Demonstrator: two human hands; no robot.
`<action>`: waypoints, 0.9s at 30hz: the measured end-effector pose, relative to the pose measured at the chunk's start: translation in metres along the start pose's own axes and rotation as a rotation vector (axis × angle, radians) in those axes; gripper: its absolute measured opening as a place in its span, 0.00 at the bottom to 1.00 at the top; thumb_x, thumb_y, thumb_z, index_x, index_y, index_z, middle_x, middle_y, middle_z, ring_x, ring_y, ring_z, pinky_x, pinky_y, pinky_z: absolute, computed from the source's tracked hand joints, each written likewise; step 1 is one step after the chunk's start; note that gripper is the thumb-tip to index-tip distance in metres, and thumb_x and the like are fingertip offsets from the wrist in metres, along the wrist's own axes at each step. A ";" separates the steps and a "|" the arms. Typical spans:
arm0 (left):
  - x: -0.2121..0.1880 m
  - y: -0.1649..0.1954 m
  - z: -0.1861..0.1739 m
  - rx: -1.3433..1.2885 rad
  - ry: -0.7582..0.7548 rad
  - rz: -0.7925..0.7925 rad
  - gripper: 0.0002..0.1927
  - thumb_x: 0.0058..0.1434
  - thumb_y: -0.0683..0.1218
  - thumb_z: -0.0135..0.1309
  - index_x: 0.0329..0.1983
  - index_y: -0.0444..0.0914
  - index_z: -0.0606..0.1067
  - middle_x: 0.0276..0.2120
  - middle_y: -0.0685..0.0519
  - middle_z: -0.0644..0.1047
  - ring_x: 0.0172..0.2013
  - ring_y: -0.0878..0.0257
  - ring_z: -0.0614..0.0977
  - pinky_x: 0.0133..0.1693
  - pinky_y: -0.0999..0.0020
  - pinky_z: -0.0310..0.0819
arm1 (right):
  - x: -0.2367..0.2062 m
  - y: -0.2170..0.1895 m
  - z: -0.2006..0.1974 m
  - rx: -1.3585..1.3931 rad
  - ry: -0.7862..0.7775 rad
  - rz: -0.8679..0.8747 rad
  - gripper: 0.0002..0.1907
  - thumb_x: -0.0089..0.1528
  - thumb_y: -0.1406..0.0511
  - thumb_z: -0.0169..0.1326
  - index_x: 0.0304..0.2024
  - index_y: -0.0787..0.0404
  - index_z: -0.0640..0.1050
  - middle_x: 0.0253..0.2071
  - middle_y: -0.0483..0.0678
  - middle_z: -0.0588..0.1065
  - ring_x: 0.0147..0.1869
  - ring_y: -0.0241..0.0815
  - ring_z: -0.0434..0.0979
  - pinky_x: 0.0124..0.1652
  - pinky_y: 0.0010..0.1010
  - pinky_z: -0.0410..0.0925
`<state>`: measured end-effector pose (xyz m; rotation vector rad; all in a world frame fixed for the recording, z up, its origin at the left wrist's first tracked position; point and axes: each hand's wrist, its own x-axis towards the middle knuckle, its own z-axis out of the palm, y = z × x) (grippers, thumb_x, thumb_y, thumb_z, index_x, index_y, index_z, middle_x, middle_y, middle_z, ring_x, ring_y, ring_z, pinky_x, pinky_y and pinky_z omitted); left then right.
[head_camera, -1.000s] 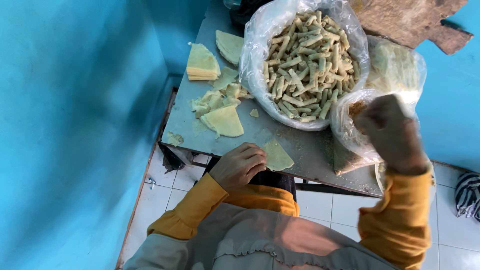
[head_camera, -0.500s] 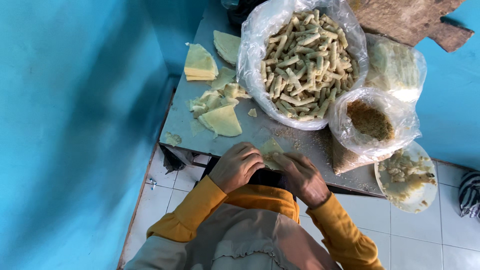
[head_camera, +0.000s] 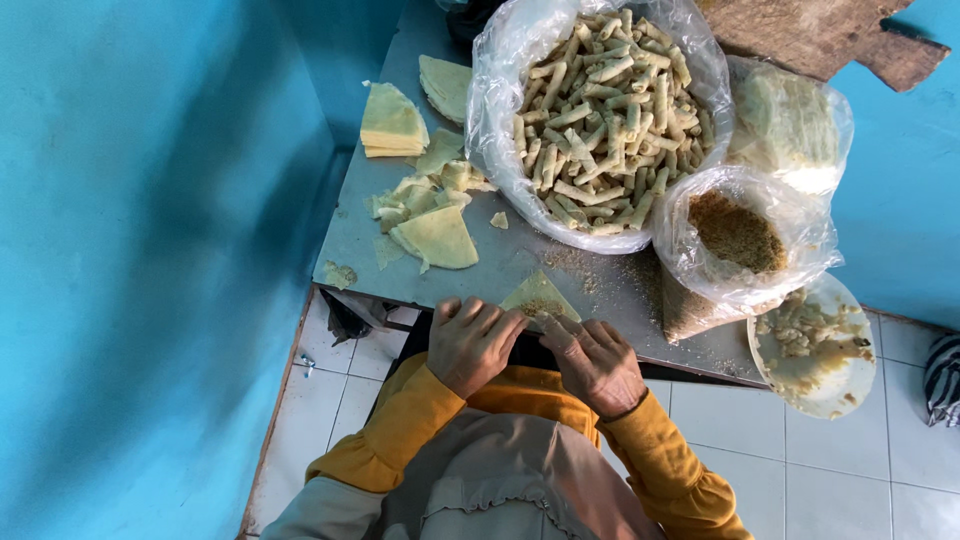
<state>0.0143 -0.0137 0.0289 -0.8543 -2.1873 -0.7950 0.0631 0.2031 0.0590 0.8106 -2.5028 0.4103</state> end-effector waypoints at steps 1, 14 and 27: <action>0.000 0.000 0.000 -0.007 0.000 -0.004 0.07 0.65 0.47 0.64 0.40 0.45 0.77 0.32 0.61 0.73 0.38 0.64 0.74 0.45 0.62 0.60 | 0.000 -0.001 0.002 -0.025 -0.001 0.003 0.28 0.55 0.75 0.58 0.59 0.62 0.72 0.50 0.53 0.79 0.42 0.50 0.79 0.42 0.40 0.74; -0.011 0.003 -0.006 -0.026 -0.032 0.053 0.12 0.63 0.45 0.60 0.49 0.41 0.75 0.51 0.56 0.79 0.49 0.63 0.78 0.51 0.62 0.63 | 0.004 -0.022 0.000 -0.224 0.047 0.004 0.27 0.57 0.74 0.55 0.59 0.58 0.75 0.50 0.47 0.79 0.51 0.45 0.80 0.48 0.38 0.73; -0.015 -0.005 0.007 -0.066 -0.094 0.067 0.15 0.64 0.47 0.62 0.53 0.42 0.77 0.50 0.59 0.78 0.49 0.63 0.75 0.53 0.59 0.62 | 0.005 -0.008 0.005 0.339 -0.006 0.346 0.32 0.62 0.72 0.56 0.68 0.70 0.63 0.53 0.50 0.77 0.52 0.47 0.78 0.53 0.37 0.72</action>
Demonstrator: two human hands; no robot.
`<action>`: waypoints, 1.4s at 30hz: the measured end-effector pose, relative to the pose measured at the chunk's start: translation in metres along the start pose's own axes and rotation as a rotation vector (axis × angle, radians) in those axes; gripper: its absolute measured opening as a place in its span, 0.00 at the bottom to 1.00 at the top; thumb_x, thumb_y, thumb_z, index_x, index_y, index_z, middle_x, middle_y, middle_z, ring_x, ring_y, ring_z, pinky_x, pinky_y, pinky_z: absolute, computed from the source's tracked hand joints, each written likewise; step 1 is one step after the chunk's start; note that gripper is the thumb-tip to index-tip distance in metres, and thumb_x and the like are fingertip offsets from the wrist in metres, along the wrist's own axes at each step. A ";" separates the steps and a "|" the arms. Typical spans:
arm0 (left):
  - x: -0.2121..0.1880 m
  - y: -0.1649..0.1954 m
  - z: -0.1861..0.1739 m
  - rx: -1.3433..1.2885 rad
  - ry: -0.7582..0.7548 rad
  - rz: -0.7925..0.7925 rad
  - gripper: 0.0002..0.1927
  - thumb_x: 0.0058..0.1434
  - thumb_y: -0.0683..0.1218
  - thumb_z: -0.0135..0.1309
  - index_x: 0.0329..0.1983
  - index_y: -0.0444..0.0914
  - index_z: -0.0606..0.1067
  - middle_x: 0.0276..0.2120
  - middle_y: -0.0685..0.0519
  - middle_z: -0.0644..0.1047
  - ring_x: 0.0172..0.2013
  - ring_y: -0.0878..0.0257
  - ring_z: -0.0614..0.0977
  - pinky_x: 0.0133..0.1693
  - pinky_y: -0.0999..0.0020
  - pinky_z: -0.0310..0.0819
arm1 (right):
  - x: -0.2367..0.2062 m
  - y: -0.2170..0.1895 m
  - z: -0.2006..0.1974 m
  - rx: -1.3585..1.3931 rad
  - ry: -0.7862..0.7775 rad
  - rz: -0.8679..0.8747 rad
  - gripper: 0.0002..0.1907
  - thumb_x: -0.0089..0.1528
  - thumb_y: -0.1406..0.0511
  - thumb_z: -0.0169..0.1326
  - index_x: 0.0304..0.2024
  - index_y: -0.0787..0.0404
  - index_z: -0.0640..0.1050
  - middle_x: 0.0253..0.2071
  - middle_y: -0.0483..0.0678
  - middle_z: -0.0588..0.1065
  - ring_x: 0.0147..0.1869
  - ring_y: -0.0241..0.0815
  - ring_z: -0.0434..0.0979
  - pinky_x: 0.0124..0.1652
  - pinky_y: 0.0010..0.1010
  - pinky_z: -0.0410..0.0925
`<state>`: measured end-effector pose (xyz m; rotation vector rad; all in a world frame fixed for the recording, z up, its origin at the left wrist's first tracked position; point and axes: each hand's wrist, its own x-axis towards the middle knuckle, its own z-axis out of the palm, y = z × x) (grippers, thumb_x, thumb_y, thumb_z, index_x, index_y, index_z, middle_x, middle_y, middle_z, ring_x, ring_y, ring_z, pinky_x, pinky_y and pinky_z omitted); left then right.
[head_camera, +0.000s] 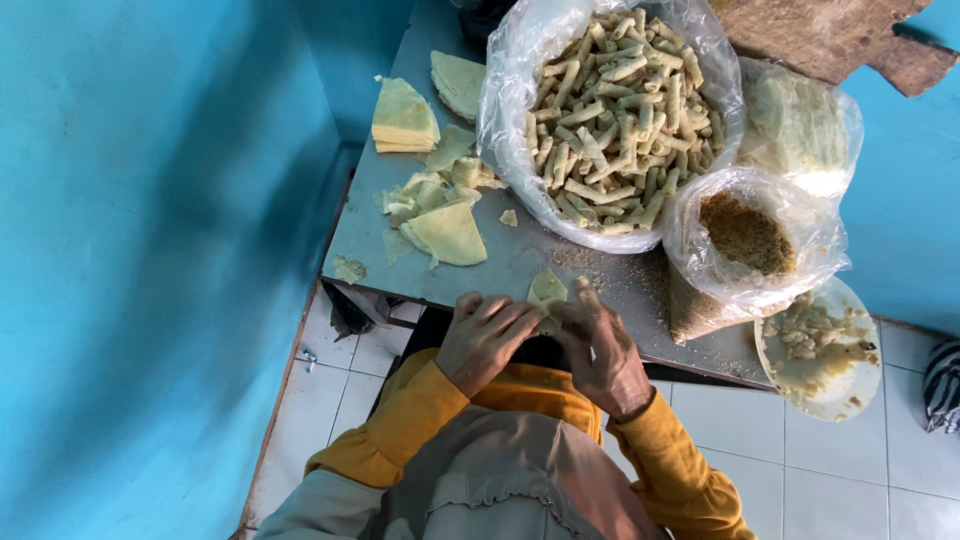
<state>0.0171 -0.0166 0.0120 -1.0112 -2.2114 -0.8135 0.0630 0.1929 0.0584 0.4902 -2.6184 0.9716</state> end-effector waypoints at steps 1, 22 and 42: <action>0.000 -0.001 0.001 0.001 0.002 0.012 0.14 0.64 0.47 0.62 0.52 0.42 0.78 0.49 0.59 0.78 0.49 0.63 0.75 0.53 0.59 0.62 | 0.002 -0.002 -0.003 -0.065 -0.022 -0.039 0.33 0.59 0.70 0.60 0.66 0.69 0.66 0.51 0.49 0.78 0.49 0.48 0.77 0.52 0.38 0.69; 0.051 -0.018 0.012 -0.265 -0.323 -0.316 0.05 0.57 0.44 0.63 0.37 0.43 0.80 0.33 0.55 0.78 0.41 0.58 0.78 0.52 0.56 0.63 | 0.044 0.009 -0.004 0.146 -0.111 0.174 0.26 0.61 0.74 0.59 0.60 0.59 0.67 0.40 0.51 0.80 0.42 0.45 0.84 0.40 0.32 0.76; 0.071 -0.040 0.018 -0.437 -0.486 -0.395 0.04 0.59 0.43 0.61 0.35 0.40 0.79 0.30 0.50 0.80 0.36 0.50 0.81 0.42 0.54 0.74 | 0.048 0.013 -0.009 0.080 -0.109 0.040 0.40 0.60 0.81 0.50 0.75 0.61 0.60 0.39 0.53 0.80 0.39 0.42 0.83 0.39 0.31 0.77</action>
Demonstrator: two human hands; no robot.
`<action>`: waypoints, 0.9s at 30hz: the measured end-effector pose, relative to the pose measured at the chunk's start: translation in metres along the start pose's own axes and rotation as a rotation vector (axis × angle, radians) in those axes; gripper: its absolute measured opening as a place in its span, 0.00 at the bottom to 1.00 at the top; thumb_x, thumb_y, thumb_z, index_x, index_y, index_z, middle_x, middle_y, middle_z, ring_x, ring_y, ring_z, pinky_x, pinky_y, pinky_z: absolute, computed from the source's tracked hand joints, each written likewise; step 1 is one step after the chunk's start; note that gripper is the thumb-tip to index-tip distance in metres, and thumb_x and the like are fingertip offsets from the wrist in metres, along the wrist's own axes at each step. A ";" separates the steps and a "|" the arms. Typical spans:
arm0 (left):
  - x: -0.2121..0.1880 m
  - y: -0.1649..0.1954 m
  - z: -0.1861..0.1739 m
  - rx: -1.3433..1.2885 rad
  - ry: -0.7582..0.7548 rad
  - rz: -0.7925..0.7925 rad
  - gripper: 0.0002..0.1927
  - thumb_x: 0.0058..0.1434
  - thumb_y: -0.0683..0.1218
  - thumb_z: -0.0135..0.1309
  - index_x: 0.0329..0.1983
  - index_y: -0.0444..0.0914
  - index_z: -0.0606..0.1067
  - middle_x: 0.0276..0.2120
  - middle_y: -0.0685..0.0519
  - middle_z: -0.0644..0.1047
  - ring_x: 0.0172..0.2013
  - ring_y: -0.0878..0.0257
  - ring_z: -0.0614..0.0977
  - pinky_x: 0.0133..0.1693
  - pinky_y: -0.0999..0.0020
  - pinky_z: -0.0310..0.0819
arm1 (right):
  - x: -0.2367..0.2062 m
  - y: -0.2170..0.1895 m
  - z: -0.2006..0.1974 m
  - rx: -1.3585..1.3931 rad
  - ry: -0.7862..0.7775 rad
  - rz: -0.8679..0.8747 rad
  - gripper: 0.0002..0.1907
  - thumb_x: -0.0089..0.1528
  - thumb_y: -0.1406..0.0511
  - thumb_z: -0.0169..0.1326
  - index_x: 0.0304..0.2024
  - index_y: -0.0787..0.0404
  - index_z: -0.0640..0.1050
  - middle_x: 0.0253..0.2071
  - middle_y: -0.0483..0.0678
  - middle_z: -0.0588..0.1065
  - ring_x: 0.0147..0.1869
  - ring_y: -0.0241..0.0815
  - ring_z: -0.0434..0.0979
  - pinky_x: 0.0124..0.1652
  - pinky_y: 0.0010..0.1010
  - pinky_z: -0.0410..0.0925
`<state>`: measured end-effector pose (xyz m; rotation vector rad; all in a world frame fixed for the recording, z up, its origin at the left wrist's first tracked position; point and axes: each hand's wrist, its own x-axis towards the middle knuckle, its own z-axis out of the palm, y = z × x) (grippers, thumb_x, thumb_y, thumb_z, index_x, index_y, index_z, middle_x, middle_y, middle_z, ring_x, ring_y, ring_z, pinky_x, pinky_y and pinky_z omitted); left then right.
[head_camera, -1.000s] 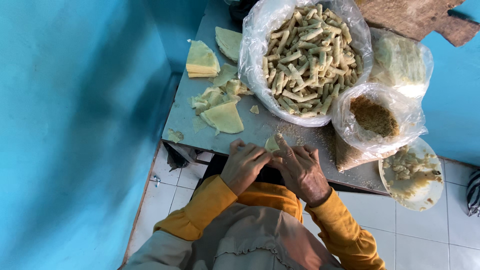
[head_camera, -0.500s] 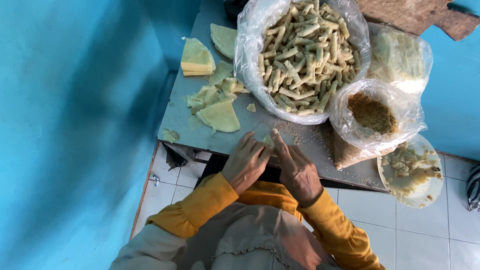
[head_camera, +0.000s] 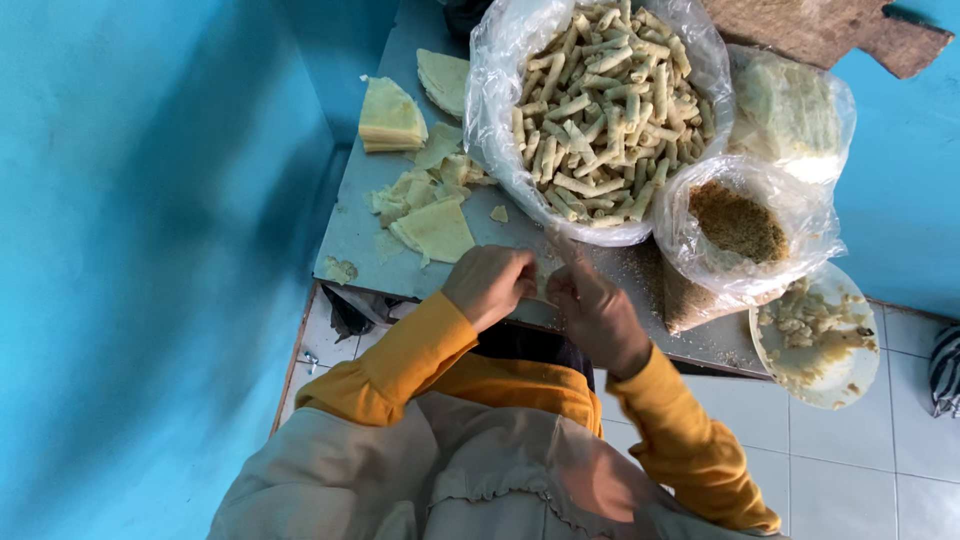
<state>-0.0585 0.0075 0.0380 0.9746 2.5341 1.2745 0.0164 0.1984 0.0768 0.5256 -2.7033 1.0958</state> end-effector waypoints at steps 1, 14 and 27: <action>-0.005 0.002 0.002 0.093 0.058 0.077 0.03 0.57 0.42 0.60 0.34 0.40 0.79 0.31 0.50 0.79 0.37 0.51 0.81 0.43 0.55 0.74 | -0.004 -0.005 0.004 -0.088 0.035 -0.029 0.39 0.62 0.81 0.49 0.75 0.60 0.60 0.40 0.53 0.80 0.41 0.42 0.83 0.40 0.31 0.78; -0.023 0.015 0.012 0.465 0.185 0.236 0.11 0.51 0.38 0.56 0.39 0.35 0.77 0.39 0.48 0.74 0.45 0.52 0.75 0.48 0.58 0.71 | -0.003 -0.009 0.005 -0.163 0.084 -0.129 0.32 0.65 0.77 0.52 0.71 0.70 0.60 0.37 0.53 0.77 0.38 0.47 0.80 0.38 0.34 0.75; -0.036 0.008 0.017 0.539 0.242 0.393 0.10 0.54 0.43 0.55 0.38 0.34 0.76 0.36 0.48 0.75 0.43 0.54 0.76 0.47 0.61 0.73 | -0.010 -0.018 0.005 -0.271 0.037 -0.167 0.29 0.62 0.77 0.52 0.66 0.68 0.64 0.43 0.56 0.79 0.46 0.56 0.81 0.45 0.42 0.75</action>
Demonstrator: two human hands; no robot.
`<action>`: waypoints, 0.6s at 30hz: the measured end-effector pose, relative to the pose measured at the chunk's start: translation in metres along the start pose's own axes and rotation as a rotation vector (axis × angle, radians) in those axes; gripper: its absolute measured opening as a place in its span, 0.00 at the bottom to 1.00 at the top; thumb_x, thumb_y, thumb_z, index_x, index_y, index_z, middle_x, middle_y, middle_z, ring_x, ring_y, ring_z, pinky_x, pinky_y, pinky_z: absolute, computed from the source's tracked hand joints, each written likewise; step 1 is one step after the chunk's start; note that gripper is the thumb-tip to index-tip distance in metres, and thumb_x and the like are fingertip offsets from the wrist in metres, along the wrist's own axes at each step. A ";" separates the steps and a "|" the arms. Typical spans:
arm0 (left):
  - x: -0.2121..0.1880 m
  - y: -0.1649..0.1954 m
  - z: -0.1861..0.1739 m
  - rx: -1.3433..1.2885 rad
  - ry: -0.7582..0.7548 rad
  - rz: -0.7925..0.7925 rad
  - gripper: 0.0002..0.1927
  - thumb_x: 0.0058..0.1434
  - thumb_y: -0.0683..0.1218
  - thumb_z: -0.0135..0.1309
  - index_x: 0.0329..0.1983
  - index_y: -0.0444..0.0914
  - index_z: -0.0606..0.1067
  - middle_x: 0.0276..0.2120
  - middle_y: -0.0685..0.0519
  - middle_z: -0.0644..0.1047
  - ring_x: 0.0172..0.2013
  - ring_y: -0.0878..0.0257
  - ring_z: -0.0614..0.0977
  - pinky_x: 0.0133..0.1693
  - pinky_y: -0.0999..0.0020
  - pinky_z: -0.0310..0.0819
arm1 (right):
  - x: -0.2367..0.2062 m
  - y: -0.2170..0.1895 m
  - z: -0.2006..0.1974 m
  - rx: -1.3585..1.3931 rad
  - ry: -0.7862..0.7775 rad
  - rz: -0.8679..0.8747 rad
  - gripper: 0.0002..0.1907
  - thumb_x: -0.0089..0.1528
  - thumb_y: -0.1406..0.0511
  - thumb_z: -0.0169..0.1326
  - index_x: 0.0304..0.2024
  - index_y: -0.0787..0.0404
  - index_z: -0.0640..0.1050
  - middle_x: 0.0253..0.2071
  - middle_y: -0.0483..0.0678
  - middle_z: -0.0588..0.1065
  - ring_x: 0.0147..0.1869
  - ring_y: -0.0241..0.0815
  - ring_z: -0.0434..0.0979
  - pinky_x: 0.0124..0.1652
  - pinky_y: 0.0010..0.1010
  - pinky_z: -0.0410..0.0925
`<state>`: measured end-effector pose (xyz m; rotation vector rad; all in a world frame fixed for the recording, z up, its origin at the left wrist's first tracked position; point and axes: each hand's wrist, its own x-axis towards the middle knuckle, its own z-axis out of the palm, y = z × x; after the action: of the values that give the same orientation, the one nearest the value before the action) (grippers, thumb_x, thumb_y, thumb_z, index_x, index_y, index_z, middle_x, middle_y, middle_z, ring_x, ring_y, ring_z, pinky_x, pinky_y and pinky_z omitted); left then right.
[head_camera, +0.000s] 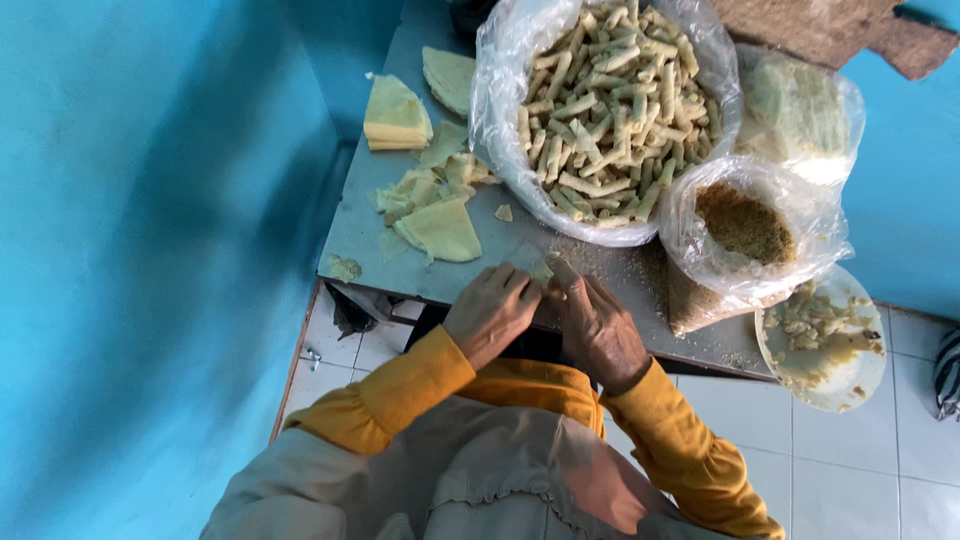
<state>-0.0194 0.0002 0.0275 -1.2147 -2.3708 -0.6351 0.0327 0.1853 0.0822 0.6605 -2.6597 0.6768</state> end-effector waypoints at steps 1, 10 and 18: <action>0.000 0.001 -0.001 0.024 -0.016 0.004 0.10 0.55 0.43 0.55 0.39 0.34 0.77 0.37 0.48 0.75 0.43 0.54 0.76 0.47 0.61 0.73 | -0.001 0.002 0.000 -0.024 -0.010 -0.018 0.29 0.62 0.77 0.51 0.67 0.68 0.64 0.44 0.56 0.78 0.47 0.56 0.80 0.46 0.42 0.75; -0.001 0.017 -0.008 0.306 -0.073 -0.047 0.19 0.53 0.50 0.55 0.43 0.34 0.81 0.54 0.45 0.74 0.59 0.52 0.70 0.62 0.48 0.63 | -0.015 -0.004 0.010 -0.315 0.030 -0.030 0.34 0.56 0.76 0.50 0.67 0.67 0.64 0.59 0.61 0.75 0.63 0.57 0.77 0.59 0.44 0.71; 0.021 -0.009 0.014 -0.020 0.012 -0.315 0.37 0.63 0.59 0.55 0.66 0.29 0.69 0.61 0.43 0.67 0.60 0.48 0.67 0.60 0.36 0.54 | 0.020 0.002 -0.009 -0.297 -0.091 0.035 0.37 0.57 0.73 0.54 0.70 0.67 0.63 0.63 0.62 0.71 0.67 0.57 0.71 0.61 0.46 0.67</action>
<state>-0.0402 0.0167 0.0251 -0.8470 -2.5737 -0.7613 0.0166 0.1839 0.0972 0.5738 -2.7809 0.2557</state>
